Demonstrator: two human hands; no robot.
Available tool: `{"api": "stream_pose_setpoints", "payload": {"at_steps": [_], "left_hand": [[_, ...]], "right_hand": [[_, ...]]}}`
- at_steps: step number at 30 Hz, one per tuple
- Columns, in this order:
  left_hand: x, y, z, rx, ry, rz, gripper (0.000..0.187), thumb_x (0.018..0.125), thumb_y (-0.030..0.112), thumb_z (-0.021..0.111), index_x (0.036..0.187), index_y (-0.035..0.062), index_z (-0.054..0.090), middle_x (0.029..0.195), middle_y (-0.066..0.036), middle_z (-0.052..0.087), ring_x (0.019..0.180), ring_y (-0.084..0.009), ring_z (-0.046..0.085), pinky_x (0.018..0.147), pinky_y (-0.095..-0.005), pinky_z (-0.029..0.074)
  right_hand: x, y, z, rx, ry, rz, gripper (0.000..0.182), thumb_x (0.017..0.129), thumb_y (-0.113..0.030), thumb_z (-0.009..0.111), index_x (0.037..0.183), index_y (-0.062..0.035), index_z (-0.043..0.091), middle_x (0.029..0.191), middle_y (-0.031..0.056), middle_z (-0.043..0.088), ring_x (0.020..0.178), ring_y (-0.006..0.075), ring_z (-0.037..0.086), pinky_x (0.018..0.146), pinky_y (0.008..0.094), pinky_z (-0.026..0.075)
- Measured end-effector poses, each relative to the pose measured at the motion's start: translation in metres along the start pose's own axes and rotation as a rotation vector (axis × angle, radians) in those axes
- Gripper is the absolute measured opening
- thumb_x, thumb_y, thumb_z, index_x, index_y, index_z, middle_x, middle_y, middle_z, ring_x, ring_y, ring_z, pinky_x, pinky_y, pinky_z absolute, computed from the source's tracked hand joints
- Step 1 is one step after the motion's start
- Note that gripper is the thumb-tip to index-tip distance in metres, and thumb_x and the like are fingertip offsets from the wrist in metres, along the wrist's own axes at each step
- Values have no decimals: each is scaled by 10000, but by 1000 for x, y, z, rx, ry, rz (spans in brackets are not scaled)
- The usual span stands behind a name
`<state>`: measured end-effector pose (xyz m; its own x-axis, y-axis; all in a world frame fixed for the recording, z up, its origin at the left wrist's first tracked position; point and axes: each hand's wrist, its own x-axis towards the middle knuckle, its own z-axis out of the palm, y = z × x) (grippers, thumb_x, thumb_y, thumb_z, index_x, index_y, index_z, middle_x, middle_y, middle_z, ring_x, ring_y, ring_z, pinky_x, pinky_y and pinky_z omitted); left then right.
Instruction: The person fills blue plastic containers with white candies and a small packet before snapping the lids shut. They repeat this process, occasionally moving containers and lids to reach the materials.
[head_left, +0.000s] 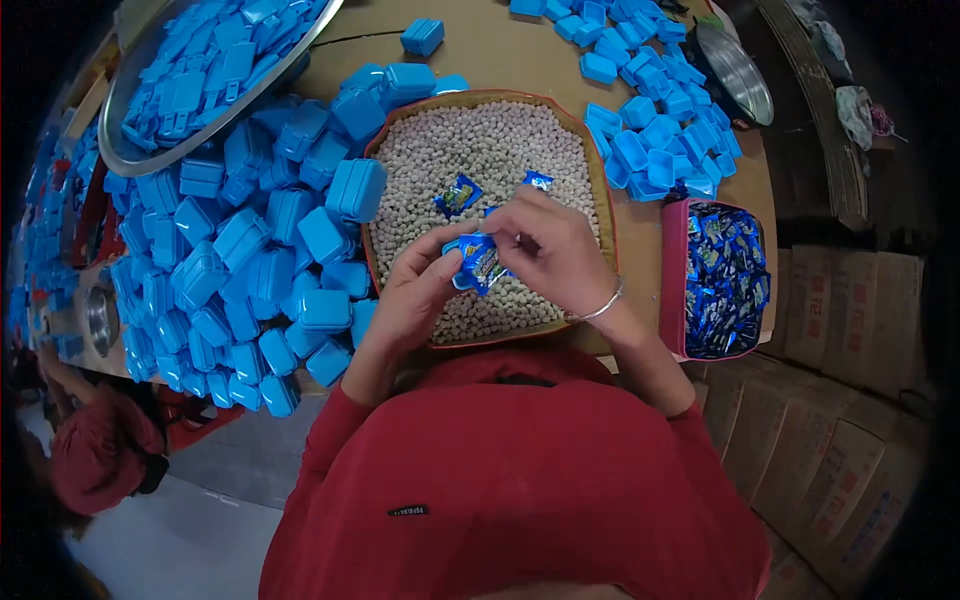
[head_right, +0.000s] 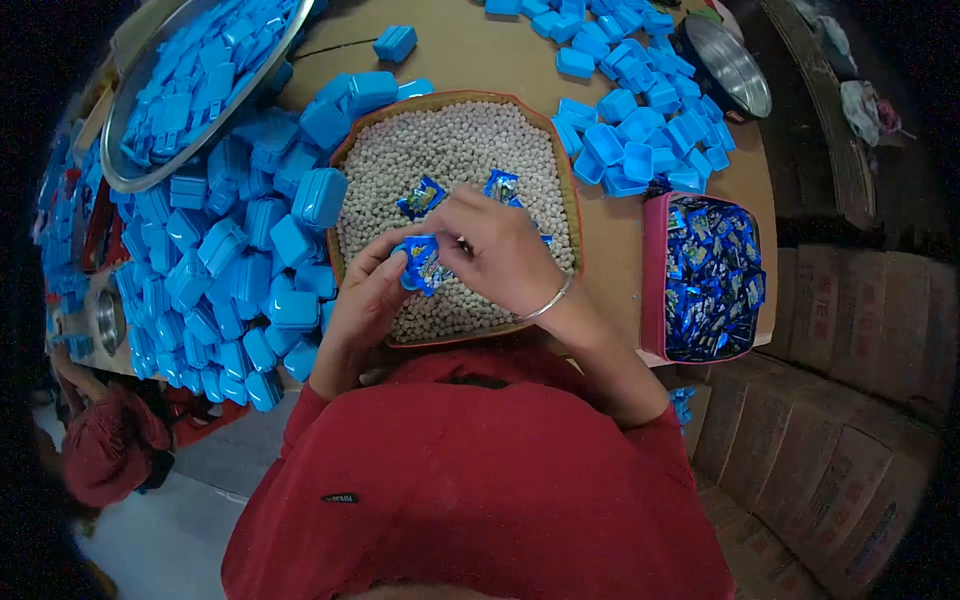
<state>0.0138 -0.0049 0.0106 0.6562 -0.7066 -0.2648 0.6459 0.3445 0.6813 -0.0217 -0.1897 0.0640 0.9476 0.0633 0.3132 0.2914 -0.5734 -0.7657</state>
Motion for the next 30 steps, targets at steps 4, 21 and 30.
{"api": "stream_pose_setpoints", "payload": {"at_steps": [4, 21, 30], "left_hand": [[2, -5, -1, 4, 18, 18, 349, 932, 165, 539, 1246, 18, 501, 1138, -52, 576, 995, -126, 573, 833, -310, 493], [6, -7, -3, 1, 162, 10, 307, 956, 219, 511, 1210, 48, 539, 1110, -54, 604, 954, -120, 600, 767, -310, 548], [4, 1, 3, 83, 110, -60, 329, 955, 280, 519, 1209, 75, 571, 1085, -10, 613, 925, -87, 595, 721, -266, 538]], "right_hand": [[5, -4, -6, -280, -86, -319, 200, 715, -12, 668, 900, -81, 638, 763, 48, 571, 662, 218, 606, 547, 328, 481], [-8, -8, 21, -166, 92, 64, 137, 732, -25, 660, 856, -37, 602, 858, 90, 561, 709, 264, 604, 597, 347, 496], [-19, 10, 1, -227, -84, -319, 189, 723, -79, 720, 905, -79, 668, 962, 45, 619, 914, 255, 556, 785, 339, 461]]}}
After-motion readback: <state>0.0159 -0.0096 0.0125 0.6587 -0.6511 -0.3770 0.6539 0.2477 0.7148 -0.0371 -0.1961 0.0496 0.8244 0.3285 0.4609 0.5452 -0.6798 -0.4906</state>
